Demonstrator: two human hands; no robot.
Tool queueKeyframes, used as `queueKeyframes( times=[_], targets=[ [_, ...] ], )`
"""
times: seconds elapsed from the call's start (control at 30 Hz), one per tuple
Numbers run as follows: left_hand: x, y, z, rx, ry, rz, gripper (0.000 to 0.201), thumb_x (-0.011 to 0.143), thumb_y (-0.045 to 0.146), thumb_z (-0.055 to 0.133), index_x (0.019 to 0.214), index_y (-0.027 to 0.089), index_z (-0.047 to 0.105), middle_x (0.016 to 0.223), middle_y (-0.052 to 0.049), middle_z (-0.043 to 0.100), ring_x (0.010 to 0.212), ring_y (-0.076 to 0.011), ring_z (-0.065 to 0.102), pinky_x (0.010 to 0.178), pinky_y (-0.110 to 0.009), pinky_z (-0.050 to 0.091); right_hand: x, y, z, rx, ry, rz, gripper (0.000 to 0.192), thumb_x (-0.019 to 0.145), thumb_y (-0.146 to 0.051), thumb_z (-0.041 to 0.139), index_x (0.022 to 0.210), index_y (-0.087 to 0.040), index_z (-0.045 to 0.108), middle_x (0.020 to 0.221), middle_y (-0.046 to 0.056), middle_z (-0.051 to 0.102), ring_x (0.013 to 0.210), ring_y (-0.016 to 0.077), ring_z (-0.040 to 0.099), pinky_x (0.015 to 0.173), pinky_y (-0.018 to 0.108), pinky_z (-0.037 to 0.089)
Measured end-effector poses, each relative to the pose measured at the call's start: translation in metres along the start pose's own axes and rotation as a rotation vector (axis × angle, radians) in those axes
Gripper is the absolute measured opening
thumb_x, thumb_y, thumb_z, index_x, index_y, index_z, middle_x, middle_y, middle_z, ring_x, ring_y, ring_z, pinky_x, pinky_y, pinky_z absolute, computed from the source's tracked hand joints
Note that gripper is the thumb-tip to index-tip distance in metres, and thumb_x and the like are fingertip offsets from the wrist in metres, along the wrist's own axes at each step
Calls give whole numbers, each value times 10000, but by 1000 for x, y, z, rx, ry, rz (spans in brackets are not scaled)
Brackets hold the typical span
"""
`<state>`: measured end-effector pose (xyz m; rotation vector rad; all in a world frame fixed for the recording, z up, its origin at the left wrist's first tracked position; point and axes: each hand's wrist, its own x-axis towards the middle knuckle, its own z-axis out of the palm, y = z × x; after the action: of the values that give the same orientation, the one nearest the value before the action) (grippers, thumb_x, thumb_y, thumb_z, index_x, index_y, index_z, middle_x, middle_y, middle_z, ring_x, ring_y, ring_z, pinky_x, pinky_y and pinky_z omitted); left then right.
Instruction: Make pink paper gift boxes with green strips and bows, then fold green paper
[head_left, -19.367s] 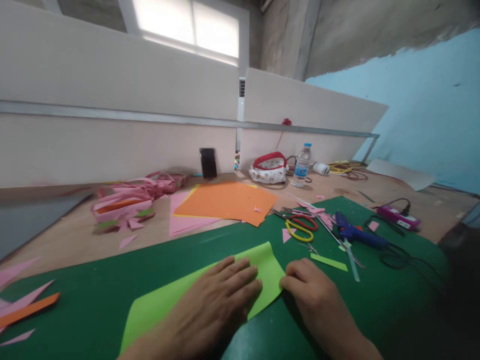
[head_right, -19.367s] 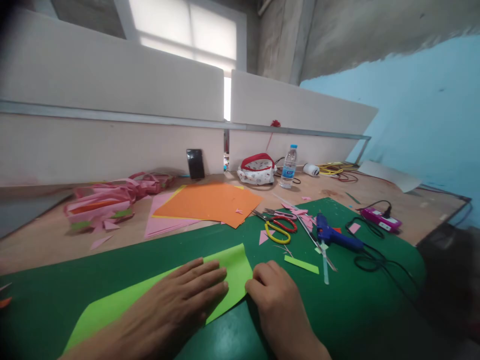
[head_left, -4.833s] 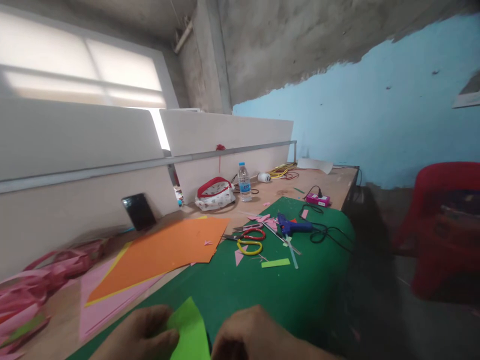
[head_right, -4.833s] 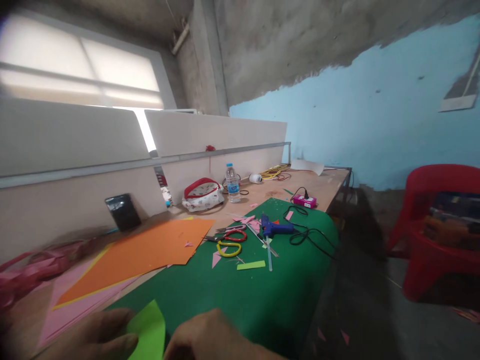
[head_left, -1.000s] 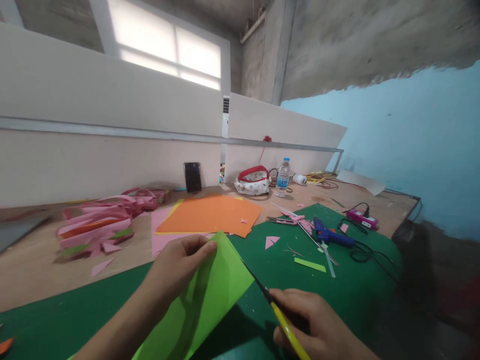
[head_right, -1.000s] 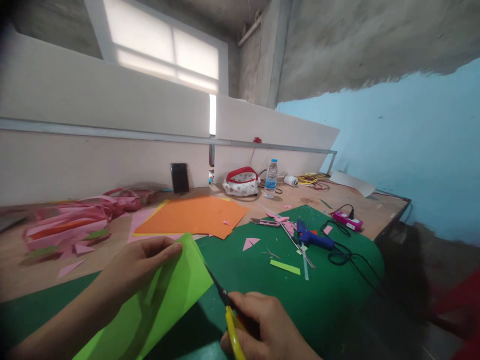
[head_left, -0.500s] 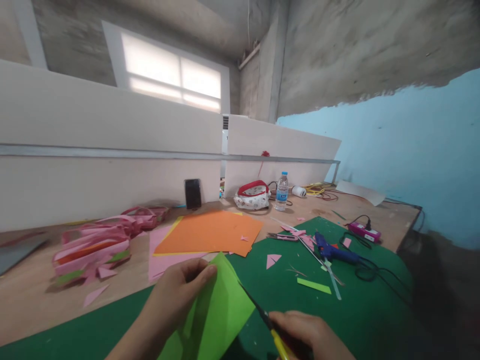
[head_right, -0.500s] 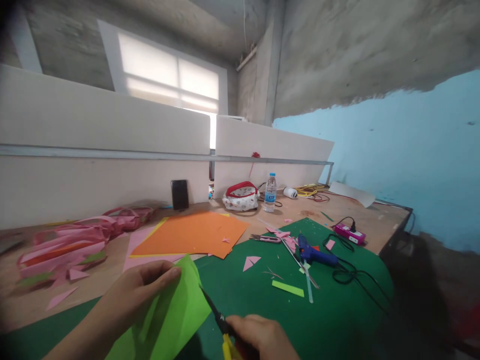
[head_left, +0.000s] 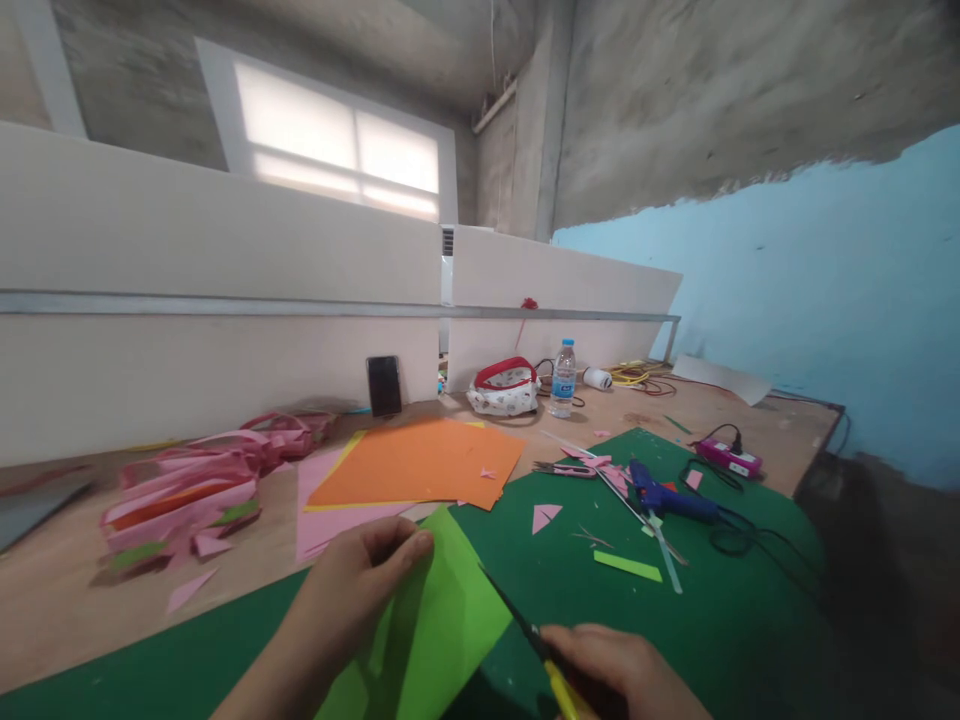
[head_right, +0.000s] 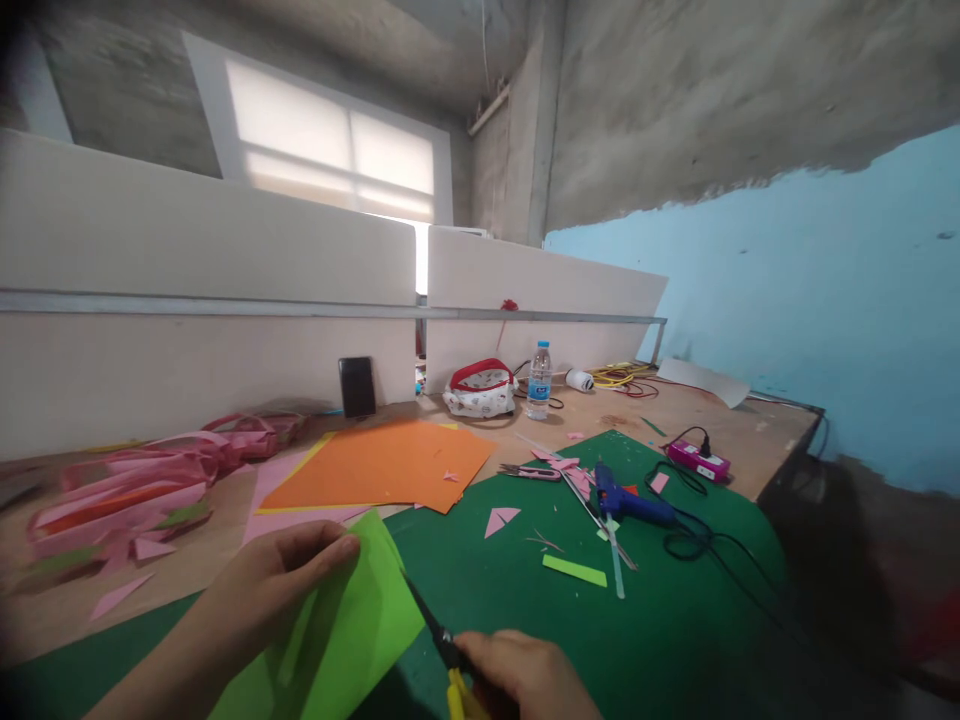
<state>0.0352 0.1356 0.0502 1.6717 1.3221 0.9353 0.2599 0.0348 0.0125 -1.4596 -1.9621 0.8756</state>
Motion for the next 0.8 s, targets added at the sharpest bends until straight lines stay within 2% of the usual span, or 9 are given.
queueKeyframes(
  times=[0.13,0.3,0.43,0.53,0.67,0.8],
  targets=[
    [0,-1,0,-2,-19,7,416,651,594,555,531,200,494,499,68,373,481,-107,343,462,-225,255,0,-6,-3,24,-7,60,436,718,-369,589,1092,-155,655,881,95,624,747,201,540,649,267,400],
    [-2,1,2,9,-44,11,405,661,584,554,540,202,493,503,65,375,492,-109,330,463,-227,244,1,-11,-4,59,7,44,457,700,-327,593,1113,-138,638,928,110,622,760,206,539,661,278,412],
    [-3,4,3,18,-54,10,412,658,594,549,536,205,489,509,66,359,504,-113,331,468,-228,246,0,-17,-3,92,19,54,397,685,-281,587,1041,-121,660,944,119,630,792,216,547,691,286,419],
    [-3,6,3,25,-50,10,427,640,611,556,526,205,490,515,65,354,508,-114,331,477,-229,253,-2,-17,-2,95,39,44,361,691,-289,577,1001,-129,669,915,106,633,767,204,541,675,277,418],
    [-4,7,3,33,-48,-5,433,647,624,536,533,208,496,513,60,364,507,-117,333,466,-226,251,-3,-12,0,89,53,40,421,692,-315,586,1072,-148,653,877,83,623,696,176,510,619,258,403],
    [-5,7,3,31,-50,-14,436,646,618,545,516,207,481,505,64,352,491,-110,317,454,-224,230,-3,-10,2,68,74,27,384,710,-349,576,1026,-150,665,836,71,619,688,172,501,619,256,396]
  ],
)
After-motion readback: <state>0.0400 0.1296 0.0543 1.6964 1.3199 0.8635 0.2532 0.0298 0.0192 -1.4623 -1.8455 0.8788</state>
